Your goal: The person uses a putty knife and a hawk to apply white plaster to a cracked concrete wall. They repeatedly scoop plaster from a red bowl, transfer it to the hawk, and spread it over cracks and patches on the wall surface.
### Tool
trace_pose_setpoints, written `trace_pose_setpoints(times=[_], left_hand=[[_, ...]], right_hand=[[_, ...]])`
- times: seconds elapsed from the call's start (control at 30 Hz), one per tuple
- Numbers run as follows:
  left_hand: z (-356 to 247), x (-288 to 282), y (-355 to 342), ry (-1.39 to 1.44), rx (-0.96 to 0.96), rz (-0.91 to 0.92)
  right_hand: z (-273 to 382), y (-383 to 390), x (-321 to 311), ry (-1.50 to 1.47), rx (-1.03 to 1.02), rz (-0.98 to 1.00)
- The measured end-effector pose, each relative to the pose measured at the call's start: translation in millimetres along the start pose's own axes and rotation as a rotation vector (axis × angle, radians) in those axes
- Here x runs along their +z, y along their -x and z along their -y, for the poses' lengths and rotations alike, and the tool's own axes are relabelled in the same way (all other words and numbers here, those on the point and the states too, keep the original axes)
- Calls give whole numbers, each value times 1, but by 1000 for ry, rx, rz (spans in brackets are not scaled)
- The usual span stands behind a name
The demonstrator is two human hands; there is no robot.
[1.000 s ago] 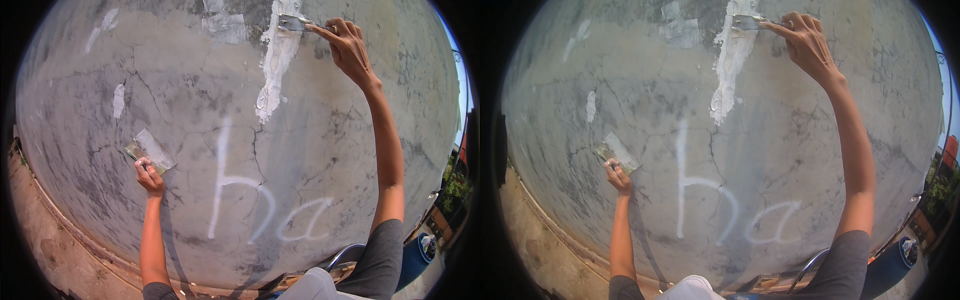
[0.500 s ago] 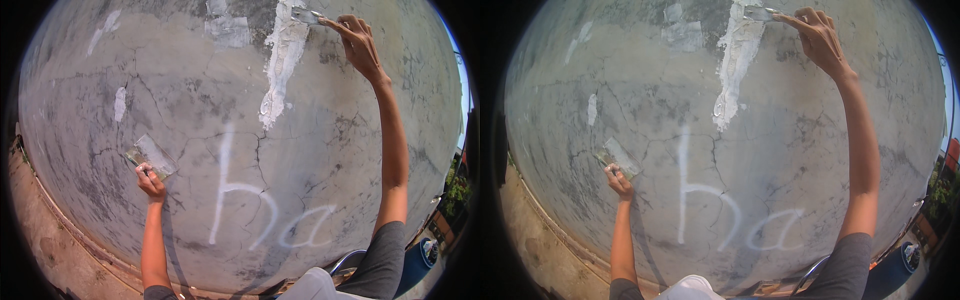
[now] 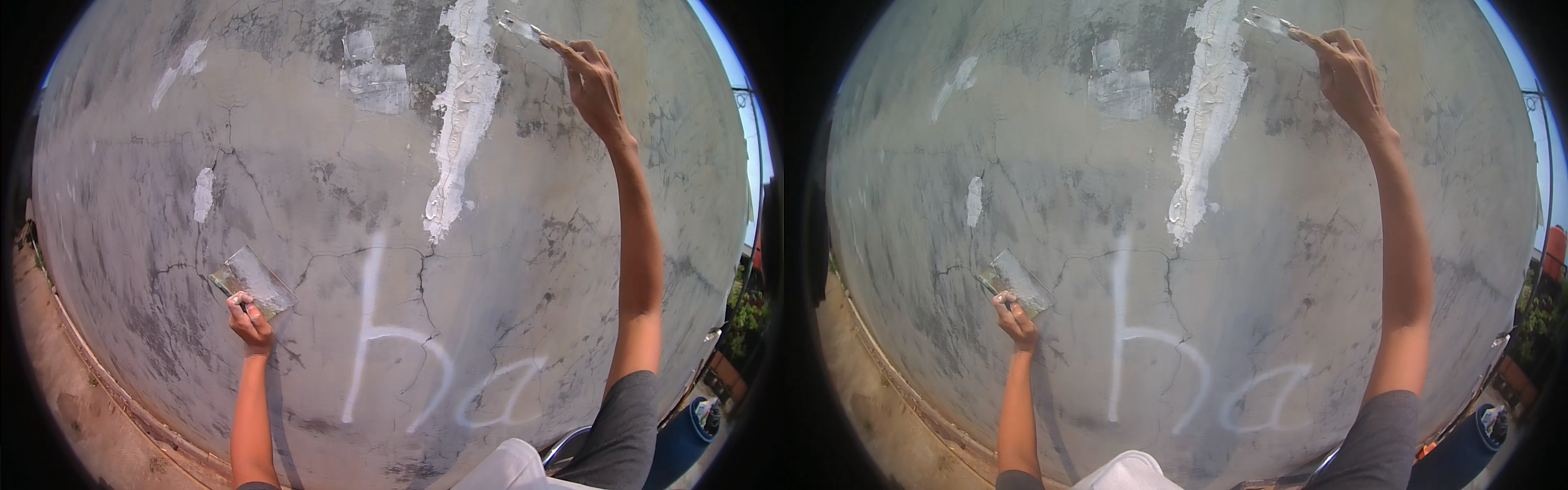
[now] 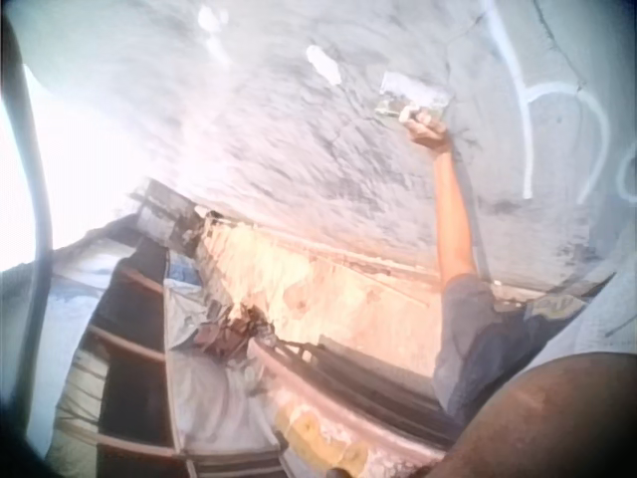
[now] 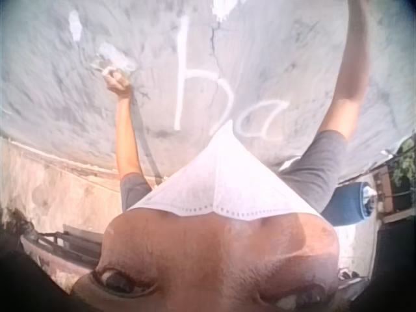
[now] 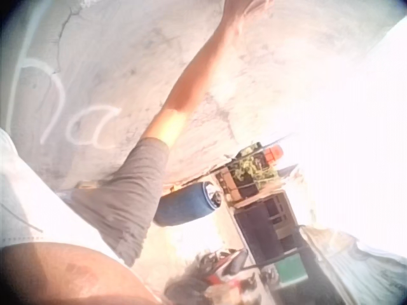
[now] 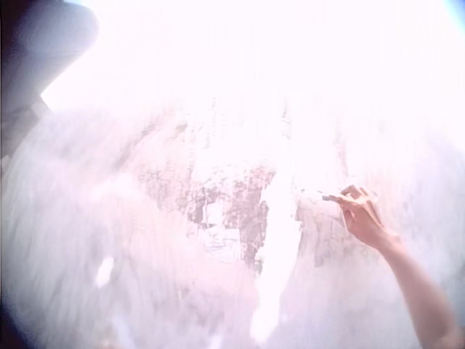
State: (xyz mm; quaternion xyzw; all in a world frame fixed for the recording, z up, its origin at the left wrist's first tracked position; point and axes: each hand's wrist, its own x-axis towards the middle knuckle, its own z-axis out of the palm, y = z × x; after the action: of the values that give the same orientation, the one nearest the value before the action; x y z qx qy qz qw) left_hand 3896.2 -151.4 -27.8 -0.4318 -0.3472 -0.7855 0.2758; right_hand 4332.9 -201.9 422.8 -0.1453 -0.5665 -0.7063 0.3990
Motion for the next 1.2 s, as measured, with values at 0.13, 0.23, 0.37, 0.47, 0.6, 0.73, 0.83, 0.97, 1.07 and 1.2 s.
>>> trace_pose_setpoints(times=[0.13, 0.23, 0.37, 0.47, 0.6, 0.73, 0.83, 0.97, 1.07, 1.2], left_hand=[[0, -8, 2, -8, 0, 18], [0, -8, -4, 4, -19, 45], [-21, -21, -5, 26, -116, 24], [-70, -32, 0, 41, -189, 67], [-139, -53, -1, 891, -945, 322], [-163, -88, -23, 947, -1105, 366], [-166, -104, -25, 899, -1145, 436], [-158, -121, -24, 959, -1233, 571], [-147, -122, -20, 1098, -1335, 560], [-153, -118, -16, 1000, -1471, 510]], right_hand=[[65, -31, -26, -363, 193, 55], [119, -18, -36, -657, 392, 146], [197, 6, -54, -1763, 900, 365], [258, 26, -72, -2098, 1070, 532], [322, 52, -100, -2335, 1148, 750], [364, 58, -107, -2427, 1205, 856], [382, 73, -102, -2431, 1224, 871], [396, 84, -97, -2419, 1240, 901], [401, 87, -99, -2445, 1249, 944], [407, 88, -109, -2434, 1274, 1031]])
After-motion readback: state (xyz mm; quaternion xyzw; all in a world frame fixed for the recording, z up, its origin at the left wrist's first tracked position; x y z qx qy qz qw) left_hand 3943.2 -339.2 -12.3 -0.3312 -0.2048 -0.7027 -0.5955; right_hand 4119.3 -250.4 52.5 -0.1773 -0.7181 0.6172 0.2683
